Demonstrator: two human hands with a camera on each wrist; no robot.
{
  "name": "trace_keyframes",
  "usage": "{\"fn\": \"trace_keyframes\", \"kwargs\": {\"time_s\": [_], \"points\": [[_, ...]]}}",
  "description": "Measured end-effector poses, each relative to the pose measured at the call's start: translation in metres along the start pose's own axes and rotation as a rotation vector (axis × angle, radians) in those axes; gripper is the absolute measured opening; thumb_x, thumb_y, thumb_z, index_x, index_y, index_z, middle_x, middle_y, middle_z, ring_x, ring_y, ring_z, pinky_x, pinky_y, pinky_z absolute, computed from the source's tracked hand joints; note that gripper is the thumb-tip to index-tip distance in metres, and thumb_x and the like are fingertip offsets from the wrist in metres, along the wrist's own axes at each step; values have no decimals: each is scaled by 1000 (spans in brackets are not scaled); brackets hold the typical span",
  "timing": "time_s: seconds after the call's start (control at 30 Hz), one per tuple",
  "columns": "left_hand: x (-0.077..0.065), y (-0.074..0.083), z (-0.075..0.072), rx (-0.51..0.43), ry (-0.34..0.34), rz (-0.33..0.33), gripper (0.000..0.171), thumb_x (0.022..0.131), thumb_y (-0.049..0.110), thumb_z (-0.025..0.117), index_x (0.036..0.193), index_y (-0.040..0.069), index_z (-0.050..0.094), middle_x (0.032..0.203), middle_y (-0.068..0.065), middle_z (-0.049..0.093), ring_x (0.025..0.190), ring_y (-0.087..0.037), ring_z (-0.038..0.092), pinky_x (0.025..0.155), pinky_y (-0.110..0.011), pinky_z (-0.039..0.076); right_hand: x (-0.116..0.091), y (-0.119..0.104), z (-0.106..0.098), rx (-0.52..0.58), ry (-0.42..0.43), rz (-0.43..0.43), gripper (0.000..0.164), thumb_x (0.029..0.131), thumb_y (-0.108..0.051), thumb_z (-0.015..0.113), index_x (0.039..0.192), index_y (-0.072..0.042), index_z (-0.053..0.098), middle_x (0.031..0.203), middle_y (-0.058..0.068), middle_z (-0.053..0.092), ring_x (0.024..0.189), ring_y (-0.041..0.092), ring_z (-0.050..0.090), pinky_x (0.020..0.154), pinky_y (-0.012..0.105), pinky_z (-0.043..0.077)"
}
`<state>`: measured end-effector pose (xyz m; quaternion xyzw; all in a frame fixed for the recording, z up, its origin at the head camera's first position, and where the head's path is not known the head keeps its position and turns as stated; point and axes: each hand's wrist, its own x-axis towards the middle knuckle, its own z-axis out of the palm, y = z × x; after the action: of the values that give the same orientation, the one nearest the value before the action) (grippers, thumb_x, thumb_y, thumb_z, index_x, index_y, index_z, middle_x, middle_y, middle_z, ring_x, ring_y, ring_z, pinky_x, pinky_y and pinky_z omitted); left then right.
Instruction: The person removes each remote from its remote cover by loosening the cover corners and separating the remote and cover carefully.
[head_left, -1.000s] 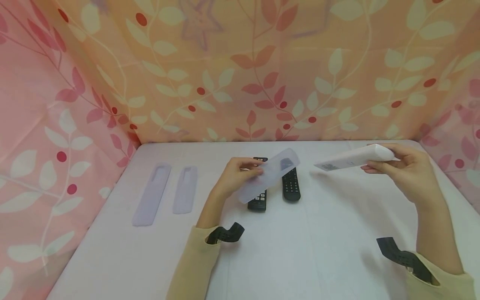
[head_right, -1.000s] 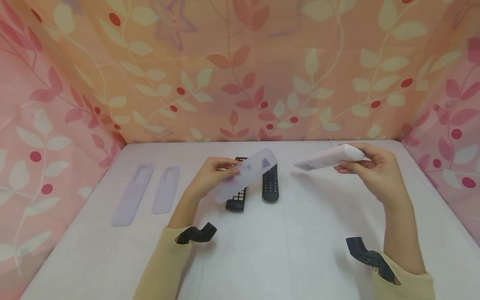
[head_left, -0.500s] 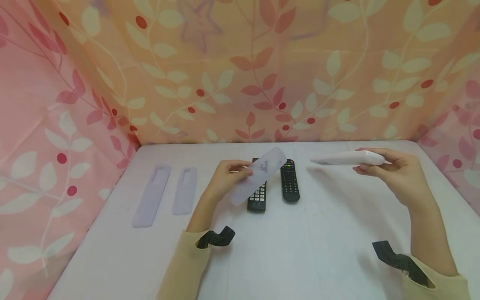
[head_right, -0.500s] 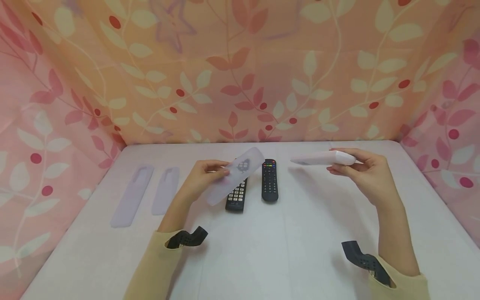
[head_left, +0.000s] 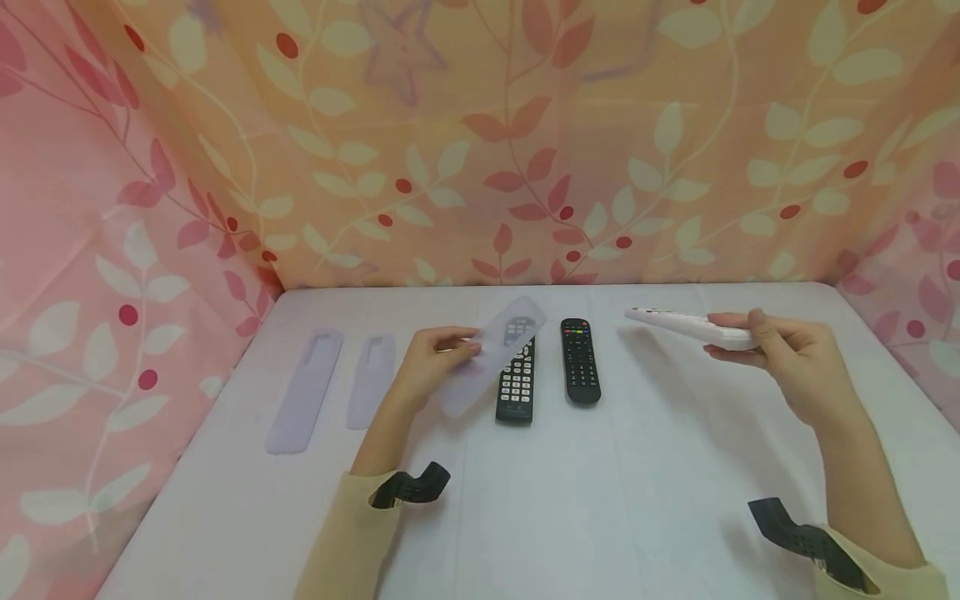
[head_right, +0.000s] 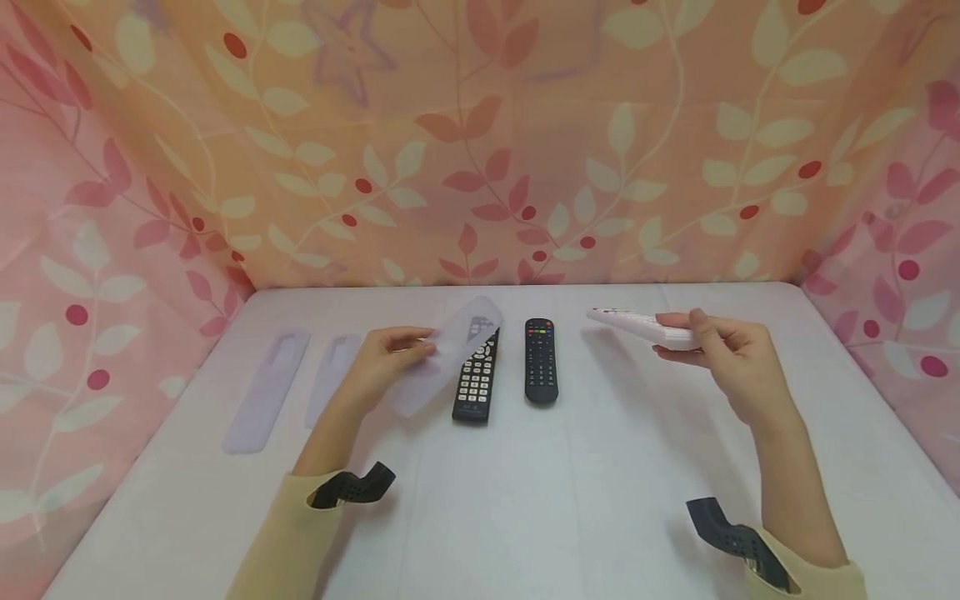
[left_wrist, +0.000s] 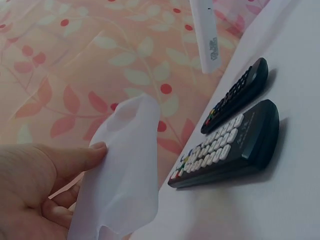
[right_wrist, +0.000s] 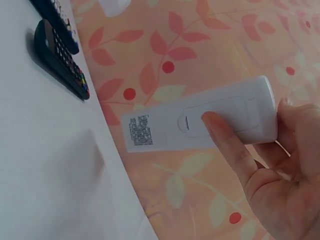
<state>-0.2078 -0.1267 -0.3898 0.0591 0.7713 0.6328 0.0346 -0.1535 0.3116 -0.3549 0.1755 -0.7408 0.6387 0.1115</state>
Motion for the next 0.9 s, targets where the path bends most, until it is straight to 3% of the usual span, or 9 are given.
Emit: {"fn": "trace_keyframes", "kwargs": {"time_s": [0.1,0.2,0.4,0.6,0.9], "points": [[-3,-1,-4,-14,38,-16,32,94,-2,74,126,-9,72,96,-12,79,77,-2,68,75,-17,54,0,3,2,140,-13,-32,28,107,8,48,123,18,68,112,1,81,90,14,80,90,18,56],[-5,-3,-7,-17,70,-37,32,95,-2,73,126,-9,72,96,-13,79,78,-2,68,76,-16,54,-2,5,4,164,-14,-25,27,106,10,49,122,17,69,112,3,81,92,14,80,87,21,58],[-7,-11,-13,-1,114,-76,32,96,1,73,127,-7,72,94,-9,79,80,-2,66,78,-16,52,-5,9,8,177,-28,-29,23,103,16,50,117,25,65,115,6,80,102,14,77,86,25,60],[-12,-18,-16,-2,149,-93,31,95,-1,73,124,-10,70,82,-2,76,77,-2,62,75,-16,49,-9,14,9,127,4,21,25,102,14,55,119,13,74,115,-3,80,109,5,71,85,18,59],[-18,-24,-22,55,168,-140,31,97,2,71,126,-9,68,87,-8,78,79,-4,61,76,-17,47,-14,20,13,49,36,128,28,102,7,61,125,2,76,115,-14,78,112,-5,66,81,13,58]]}}
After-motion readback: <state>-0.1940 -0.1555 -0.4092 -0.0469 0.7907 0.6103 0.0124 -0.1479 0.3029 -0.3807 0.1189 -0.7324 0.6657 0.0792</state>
